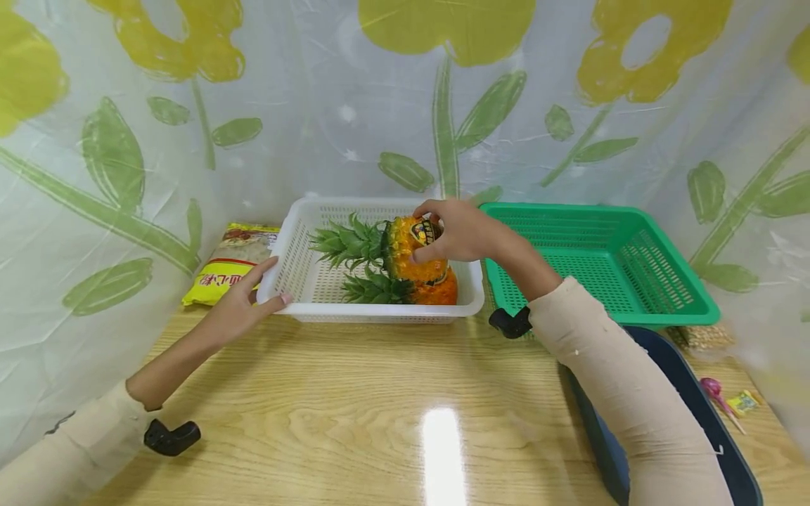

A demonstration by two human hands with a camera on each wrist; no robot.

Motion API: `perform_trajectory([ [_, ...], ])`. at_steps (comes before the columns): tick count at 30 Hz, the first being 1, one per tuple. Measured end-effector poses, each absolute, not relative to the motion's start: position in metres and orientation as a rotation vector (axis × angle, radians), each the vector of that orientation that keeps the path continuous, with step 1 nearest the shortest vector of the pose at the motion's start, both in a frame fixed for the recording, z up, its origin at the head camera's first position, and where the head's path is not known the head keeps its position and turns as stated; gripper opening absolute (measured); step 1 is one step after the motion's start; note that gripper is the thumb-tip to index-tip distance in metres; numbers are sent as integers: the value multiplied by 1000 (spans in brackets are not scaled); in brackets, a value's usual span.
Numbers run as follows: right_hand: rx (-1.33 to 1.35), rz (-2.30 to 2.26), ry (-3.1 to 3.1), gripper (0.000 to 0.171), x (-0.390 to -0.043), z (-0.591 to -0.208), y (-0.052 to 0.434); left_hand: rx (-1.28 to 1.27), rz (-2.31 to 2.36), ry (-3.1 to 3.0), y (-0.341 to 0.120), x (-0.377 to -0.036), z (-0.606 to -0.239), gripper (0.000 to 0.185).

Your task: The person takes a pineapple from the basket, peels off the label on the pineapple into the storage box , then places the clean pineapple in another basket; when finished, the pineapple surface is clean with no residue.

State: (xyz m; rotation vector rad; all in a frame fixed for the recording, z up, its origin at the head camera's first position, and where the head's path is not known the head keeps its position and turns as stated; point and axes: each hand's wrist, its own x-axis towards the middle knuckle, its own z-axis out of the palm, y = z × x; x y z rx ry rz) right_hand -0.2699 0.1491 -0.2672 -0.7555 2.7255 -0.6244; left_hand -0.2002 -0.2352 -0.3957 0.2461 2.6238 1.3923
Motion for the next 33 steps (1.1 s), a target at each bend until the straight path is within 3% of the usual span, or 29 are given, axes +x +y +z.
perform_trajectory([
  [33,-914,-760,2588,70,-153,-289,144,262,1432,2601,-235,-201,-394,88],
])
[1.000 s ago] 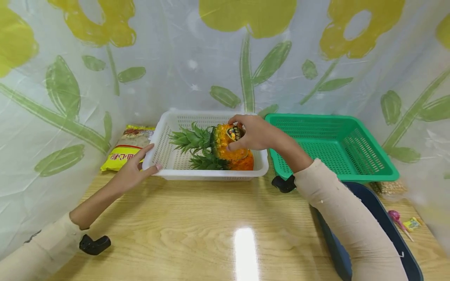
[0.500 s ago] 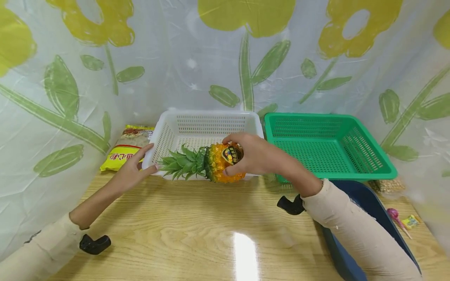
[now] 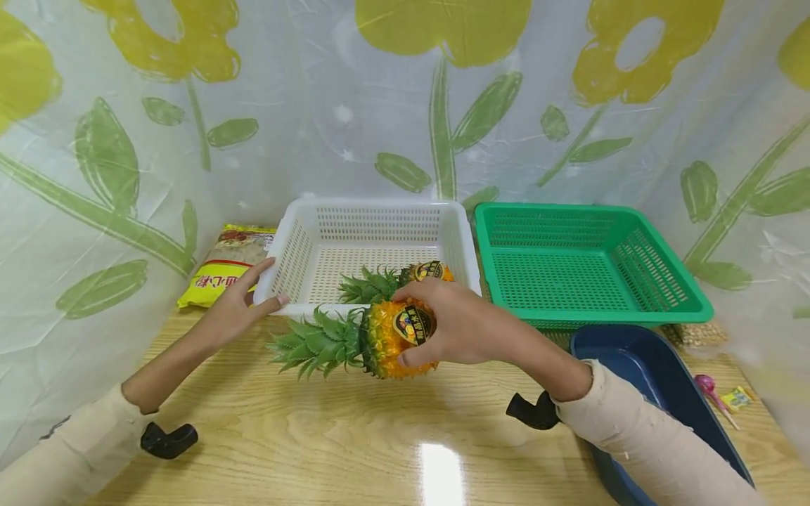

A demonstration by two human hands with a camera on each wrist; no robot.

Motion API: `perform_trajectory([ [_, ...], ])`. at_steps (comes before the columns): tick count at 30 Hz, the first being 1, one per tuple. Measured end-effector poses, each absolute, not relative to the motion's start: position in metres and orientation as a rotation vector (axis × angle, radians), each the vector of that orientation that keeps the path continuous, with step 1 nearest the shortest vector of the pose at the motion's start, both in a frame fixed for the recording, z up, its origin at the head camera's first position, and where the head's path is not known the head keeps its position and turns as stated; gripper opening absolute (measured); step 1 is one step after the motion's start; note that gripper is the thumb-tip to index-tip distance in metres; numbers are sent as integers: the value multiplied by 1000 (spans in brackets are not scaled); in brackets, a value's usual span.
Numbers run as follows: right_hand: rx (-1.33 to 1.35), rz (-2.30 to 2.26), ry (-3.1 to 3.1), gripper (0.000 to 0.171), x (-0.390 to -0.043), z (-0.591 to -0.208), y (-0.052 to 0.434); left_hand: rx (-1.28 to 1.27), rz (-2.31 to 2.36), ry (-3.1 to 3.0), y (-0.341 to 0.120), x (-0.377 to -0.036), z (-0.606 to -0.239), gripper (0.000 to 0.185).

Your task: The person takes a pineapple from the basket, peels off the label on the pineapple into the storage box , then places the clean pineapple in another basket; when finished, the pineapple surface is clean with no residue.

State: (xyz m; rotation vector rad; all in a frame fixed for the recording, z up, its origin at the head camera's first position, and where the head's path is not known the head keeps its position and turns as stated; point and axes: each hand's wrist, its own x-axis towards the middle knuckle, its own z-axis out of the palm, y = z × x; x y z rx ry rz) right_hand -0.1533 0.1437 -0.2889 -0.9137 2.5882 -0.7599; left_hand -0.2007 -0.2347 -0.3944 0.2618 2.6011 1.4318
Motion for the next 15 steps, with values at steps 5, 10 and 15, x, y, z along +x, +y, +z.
perform_trajectory([
  [5,-918,-753,2577,71,-143,-299,144,255,1420,2599,-235,-200,-393,89],
  [10,-900,-777,2559,72,-135,-312,144,255,1433,2581,-235,-200,-393,89],
  [15,-911,-781,2570,72,-129,-325,141,261,1451,2571,-235,-200,-393,89],
])
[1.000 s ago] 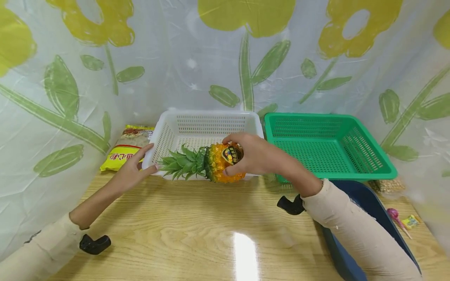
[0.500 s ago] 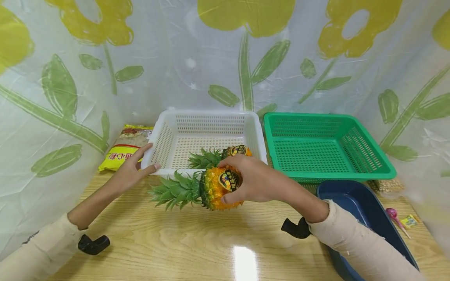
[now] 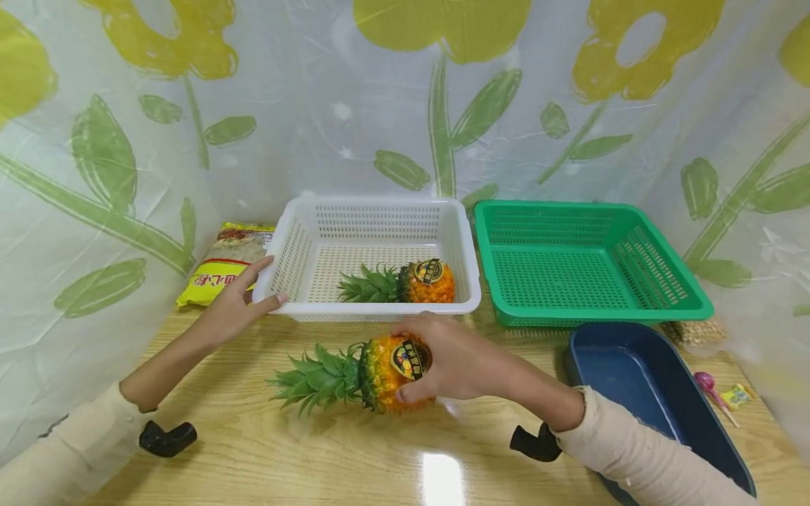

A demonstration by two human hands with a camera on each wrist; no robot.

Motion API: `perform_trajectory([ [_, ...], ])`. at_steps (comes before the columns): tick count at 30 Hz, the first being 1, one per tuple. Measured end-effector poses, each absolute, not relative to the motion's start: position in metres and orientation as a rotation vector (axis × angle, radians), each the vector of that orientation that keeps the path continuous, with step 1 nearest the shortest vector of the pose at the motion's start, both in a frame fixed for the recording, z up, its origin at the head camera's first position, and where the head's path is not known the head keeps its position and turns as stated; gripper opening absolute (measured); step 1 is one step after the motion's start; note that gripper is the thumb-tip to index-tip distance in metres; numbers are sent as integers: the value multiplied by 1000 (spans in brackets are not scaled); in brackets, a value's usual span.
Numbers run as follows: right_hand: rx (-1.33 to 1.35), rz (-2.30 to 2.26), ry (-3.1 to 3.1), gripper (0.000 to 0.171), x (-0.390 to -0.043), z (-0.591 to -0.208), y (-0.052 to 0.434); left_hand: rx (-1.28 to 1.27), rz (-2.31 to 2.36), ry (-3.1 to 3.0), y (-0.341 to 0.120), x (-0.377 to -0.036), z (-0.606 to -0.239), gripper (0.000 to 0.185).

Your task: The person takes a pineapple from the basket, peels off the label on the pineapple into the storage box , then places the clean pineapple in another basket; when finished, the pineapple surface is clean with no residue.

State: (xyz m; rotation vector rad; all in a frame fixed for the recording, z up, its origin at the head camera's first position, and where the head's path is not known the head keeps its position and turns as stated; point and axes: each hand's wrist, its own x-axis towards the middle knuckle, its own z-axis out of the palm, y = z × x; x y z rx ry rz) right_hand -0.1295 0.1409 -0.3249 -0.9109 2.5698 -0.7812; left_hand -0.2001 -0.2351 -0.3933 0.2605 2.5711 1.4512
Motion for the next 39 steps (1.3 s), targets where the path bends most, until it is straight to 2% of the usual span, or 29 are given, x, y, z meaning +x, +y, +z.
perform_trajectory([
  [11,-797,-793,2596,79,-121,-351,142,267,1464,2569,-233,-202,-396,90],
  [21,-794,-806,2582,73,-122,-368,143,282,1485,2552,-230,-202,-396,89],
  [39,-749,-765,2575,74,-125,-372,135,208,1439,2727,-231,-190,-387,87],
])
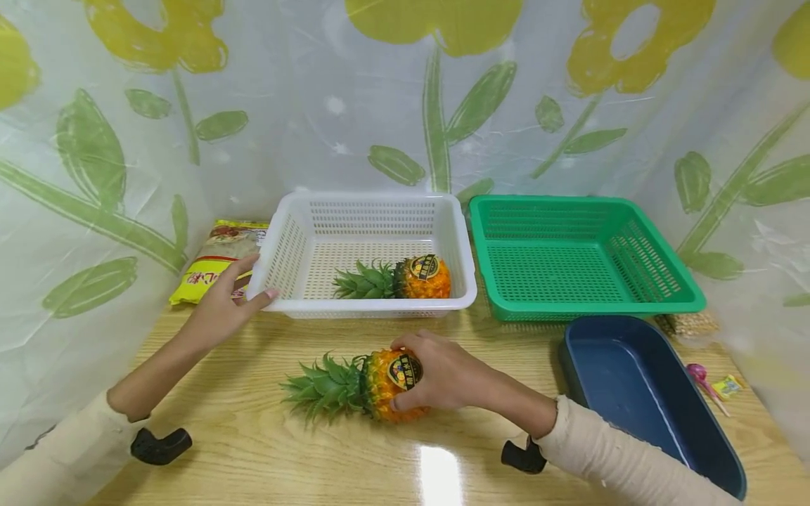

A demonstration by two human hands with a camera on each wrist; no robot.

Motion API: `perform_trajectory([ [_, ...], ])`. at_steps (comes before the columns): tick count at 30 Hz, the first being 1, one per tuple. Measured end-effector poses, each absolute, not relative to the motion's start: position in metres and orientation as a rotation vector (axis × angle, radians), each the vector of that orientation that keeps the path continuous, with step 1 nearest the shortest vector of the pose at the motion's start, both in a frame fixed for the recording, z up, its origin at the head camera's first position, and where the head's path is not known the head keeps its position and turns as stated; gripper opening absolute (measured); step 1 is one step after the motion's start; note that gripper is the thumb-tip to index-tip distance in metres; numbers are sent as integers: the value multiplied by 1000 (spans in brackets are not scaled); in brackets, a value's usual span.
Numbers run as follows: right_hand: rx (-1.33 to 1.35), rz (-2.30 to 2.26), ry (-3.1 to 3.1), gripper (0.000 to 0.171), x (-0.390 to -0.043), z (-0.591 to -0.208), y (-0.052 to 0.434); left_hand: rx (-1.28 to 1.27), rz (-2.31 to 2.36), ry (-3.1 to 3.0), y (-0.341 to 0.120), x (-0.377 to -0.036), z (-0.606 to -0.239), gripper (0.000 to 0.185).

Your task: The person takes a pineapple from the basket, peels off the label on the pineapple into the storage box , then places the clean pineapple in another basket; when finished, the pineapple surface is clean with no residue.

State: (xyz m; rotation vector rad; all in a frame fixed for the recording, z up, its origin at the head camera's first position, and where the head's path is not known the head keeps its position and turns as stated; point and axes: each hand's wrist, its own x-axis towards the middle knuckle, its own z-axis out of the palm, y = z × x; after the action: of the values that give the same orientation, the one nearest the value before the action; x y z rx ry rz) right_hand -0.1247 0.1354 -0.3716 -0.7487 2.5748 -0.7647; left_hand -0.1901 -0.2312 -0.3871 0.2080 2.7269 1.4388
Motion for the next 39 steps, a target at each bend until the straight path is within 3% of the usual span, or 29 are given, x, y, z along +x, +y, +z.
perform_trajectory([
  [7,-743,-773,2564,73,-126,-371,135,198,1606,2839,-228,-173,-374,75],
  [15,-765,-779,2564,73,-126,-373,136,453,1829,2823,-203,-147,-361,55],
  [27,-762,-788,2555,74,-126,-372,137,828,1445,2559,-167,-124,-369,61],
  [39,-766,-815,2560,73,-126,-375,134,841,1103,2483,-147,-122,-388,80],
])
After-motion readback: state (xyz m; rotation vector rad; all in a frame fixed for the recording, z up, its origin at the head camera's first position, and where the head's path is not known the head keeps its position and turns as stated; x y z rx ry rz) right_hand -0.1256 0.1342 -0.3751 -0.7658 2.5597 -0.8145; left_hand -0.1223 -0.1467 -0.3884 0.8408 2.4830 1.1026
